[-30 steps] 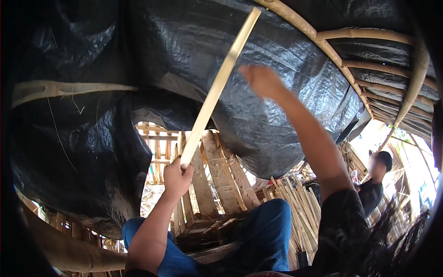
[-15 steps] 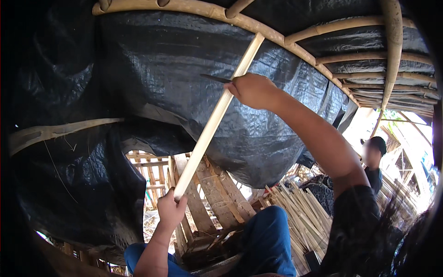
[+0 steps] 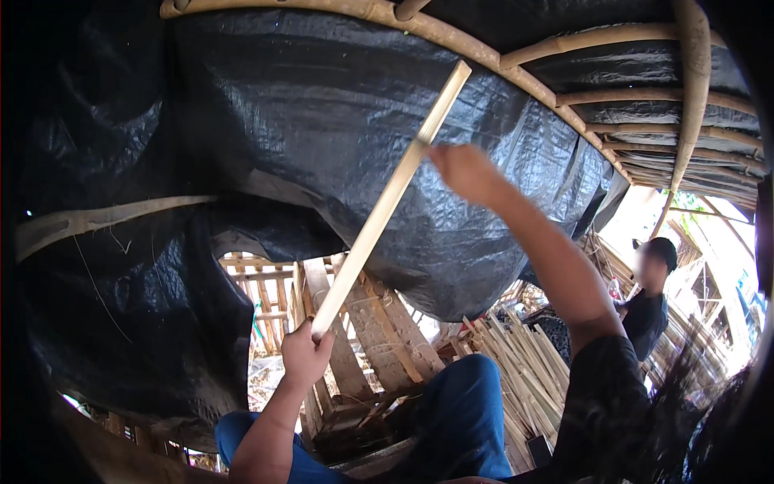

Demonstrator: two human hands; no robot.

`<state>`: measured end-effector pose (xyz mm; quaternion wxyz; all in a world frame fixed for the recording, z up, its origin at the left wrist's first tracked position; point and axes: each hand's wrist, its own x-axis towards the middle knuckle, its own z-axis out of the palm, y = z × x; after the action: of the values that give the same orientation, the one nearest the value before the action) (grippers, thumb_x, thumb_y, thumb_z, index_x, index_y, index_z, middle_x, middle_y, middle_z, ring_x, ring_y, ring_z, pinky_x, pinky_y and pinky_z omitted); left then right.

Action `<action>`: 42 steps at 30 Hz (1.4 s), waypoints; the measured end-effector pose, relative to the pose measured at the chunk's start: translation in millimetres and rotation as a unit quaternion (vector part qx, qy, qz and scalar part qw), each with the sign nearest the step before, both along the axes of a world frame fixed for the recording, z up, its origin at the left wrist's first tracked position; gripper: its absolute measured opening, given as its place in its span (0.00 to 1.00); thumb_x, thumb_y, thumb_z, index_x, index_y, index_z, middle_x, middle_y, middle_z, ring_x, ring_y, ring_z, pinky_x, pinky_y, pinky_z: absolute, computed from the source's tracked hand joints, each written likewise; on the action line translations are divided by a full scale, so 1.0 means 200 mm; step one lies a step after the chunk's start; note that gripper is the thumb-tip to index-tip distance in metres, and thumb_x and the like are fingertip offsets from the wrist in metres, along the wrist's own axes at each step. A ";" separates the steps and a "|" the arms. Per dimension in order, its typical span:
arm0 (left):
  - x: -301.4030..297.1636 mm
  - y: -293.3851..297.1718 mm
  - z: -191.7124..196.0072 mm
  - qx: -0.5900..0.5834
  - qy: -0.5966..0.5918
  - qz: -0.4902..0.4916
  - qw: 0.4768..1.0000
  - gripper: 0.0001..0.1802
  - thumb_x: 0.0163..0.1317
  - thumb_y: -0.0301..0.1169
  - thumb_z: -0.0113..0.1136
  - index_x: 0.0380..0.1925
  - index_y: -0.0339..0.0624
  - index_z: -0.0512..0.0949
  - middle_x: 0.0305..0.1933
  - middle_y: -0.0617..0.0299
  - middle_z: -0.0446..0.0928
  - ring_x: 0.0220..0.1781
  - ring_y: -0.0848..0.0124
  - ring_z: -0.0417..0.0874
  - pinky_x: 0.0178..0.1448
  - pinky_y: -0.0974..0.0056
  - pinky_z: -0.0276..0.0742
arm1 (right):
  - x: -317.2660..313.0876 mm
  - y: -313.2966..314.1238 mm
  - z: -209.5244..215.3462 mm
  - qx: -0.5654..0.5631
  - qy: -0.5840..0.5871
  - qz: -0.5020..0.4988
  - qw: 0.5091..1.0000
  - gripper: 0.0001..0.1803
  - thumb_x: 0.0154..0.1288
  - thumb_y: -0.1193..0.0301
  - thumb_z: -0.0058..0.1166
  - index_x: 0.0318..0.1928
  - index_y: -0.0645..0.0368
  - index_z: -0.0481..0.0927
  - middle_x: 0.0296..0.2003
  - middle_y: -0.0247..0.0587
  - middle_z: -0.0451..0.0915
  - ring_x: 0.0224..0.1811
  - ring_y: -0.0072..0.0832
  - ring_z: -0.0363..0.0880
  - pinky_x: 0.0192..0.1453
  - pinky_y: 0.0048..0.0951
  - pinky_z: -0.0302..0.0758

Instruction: Scraping and smoothing long strips of bamboo with a handheld knife.

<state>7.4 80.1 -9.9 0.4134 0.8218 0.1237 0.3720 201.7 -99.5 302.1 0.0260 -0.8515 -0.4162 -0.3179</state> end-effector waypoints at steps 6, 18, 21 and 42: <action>0.07 0.06 0.02 0.008 0.003 0.032 0.999 0.13 0.57 0.35 0.62 0.26 0.36 0.74 0.16 0.52 0.76 0.19 0.55 0.80 0.25 0.56 0.74 | -0.30 0.14 -0.51 -0.152 0.077 0.061 0.984 0.26 0.76 0.53 0.33 0.37 0.64 0.75 0.24 0.54 0.80 0.29 0.53 0.82 0.35 0.48 0.79; 0.18 0.11 0.05 -0.058 -0.002 0.036 0.998 0.12 0.58 0.34 0.61 0.35 0.35 0.77 0.17 0.51 0.76 0.18 0.58 0.80 0.24 0.58 0.74 | 0.00 0.31 -0.43 -0.049 0.105 0.036 0.993 0.27 0.77 0.52 0.30 0.40 0.60 0.77 0.28 0.53 0.82 0.33 0.50 0.83 0.38 0.51 0.80; 0.21 0.11 0.00 -0.046 -0.003 0.038 0.998 0.12 0.58 0.34 0.61 0.34 0.34 0.77 0.17 0.51 0.76 0.18 0.58 0.80 0.24 0.59 0.74 | 0.01 0.30 -0.44 -0.109 0.060 0.056 0.991 0.26 0.77 0.53 0.30 0.39 0.59 0.78 0.29 0.53 0.81 0.35 0.50 0.83 0.40 0.51 0.79; 0.18 0.01 -0.03 -0.038 -0.014 0.034 0.999 0.11 0.58 0.33 0.63 0.29 0.36 0.76 0.14 0.56 0.74 0.14 0.63 0.77 0.22 0.61 0.70 | 0.28 0.05 0.11 -0.006 0.031 -0.062 0.998 0.34 0.76 0.49 0.29 0.36 0.63 0.82 0.34 0.58 0.82 0.42 0.53 0.82 0.50 0.51 0.77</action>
<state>44.1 82.4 -16.8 0.4335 0.7955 0.1599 0.3921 256.9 -90.2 323.4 0.0136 -0.8854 -0.3635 -0.2894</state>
